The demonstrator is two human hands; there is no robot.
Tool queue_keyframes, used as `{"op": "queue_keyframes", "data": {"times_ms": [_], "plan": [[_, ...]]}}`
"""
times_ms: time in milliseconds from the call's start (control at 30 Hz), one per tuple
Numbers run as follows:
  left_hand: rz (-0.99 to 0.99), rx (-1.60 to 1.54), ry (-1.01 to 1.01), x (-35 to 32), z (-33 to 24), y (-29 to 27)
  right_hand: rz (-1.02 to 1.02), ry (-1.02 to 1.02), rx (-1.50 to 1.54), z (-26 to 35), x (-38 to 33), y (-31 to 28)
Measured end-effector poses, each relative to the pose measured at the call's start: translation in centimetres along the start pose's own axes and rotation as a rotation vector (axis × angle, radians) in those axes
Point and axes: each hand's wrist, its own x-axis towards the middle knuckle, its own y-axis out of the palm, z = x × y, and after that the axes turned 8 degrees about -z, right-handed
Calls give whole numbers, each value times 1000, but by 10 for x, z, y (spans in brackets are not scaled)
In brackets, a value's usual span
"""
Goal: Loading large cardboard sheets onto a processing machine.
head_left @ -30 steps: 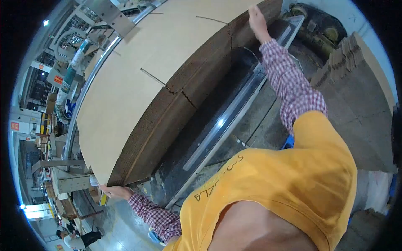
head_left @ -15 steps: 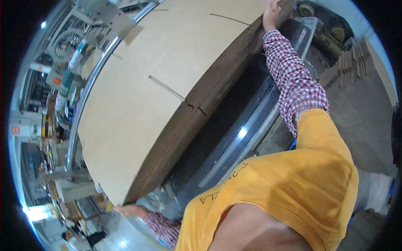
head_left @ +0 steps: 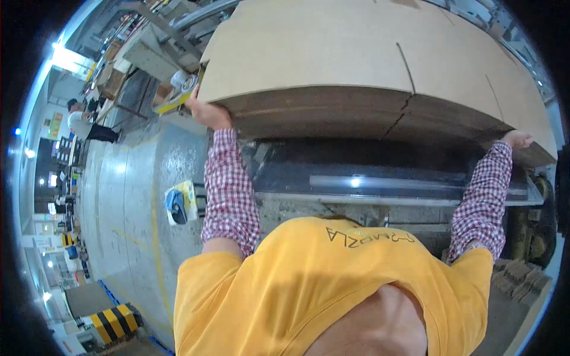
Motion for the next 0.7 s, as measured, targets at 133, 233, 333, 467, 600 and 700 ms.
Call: {"op": "queue_keyframes", "data": {"times_ms": [133,233,333,467,600,700], "plan": [[165,142,52,1,9,-4,73,-571,-673,-5,21,2],[302,59,-89,5,13,3,276,89,114,15,-8,-8],[591,-125,-378,-13,1,2,363,-81,106,62,-51,-24],[848,-161,-651,-10,-13,3,649,-390,337,161,-132,-54],[1180,67,-776,31,-7,-20,963,-478,558,208,-207,-79],[859,393,-586,58,54,-46,1043,-566,536,238,-241,-107]]}}
